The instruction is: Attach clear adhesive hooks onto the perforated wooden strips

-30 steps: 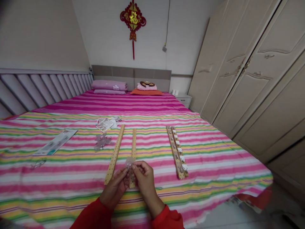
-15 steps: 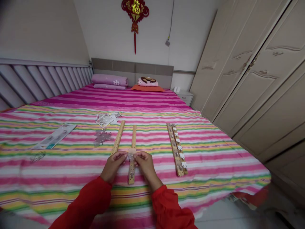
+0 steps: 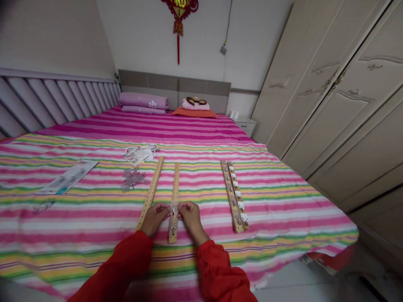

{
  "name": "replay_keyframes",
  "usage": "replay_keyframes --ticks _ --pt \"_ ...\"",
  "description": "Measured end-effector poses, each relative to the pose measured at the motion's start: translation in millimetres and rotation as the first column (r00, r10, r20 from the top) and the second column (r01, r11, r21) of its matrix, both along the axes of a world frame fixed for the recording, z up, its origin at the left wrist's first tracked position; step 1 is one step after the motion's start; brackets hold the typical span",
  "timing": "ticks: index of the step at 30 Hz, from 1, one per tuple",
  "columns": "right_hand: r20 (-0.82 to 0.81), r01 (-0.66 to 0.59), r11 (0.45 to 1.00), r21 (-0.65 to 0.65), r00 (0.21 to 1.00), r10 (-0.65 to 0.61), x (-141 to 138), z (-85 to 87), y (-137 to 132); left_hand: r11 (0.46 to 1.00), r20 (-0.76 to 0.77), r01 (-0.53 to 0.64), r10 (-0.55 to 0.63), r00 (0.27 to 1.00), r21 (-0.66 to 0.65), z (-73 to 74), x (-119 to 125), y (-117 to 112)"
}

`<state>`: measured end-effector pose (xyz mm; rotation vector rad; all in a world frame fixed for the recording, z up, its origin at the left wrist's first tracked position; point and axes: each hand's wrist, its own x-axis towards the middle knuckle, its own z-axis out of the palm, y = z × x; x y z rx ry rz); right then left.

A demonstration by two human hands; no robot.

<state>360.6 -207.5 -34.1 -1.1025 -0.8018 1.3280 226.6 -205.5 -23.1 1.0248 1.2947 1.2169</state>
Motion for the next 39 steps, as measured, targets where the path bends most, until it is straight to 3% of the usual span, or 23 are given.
replay_keyframes --ticks 13,20,29,39 --pt "0.045 0.023 1.000 -0.016 0.999 -0.022 -3 -9.9 4 0.999 -0.107 0.000 -0.004 0.994 -0.035 -1.2 1 4" --pt "0.058 0.044 0.999 -0.025 0.997 -0.042 -5 -13.8 5 0.999 -0.101 0.019 -0.024 0.995 -0.045 4.7 2 3" --pt "0.091 0.057 0.998 -0.020 0.994 -0.055 -5 -19.8 7 0.999 -0.083 -0.018 0.014 0.996 -0.038 -3.3 2 5" --pt "0.070 0.077 0.997 0.014 0.995 -0.078 -7 -18.5 4 0.998 -0.070 -0.050 0.046 0.996 -0.050 0.5 5 0"
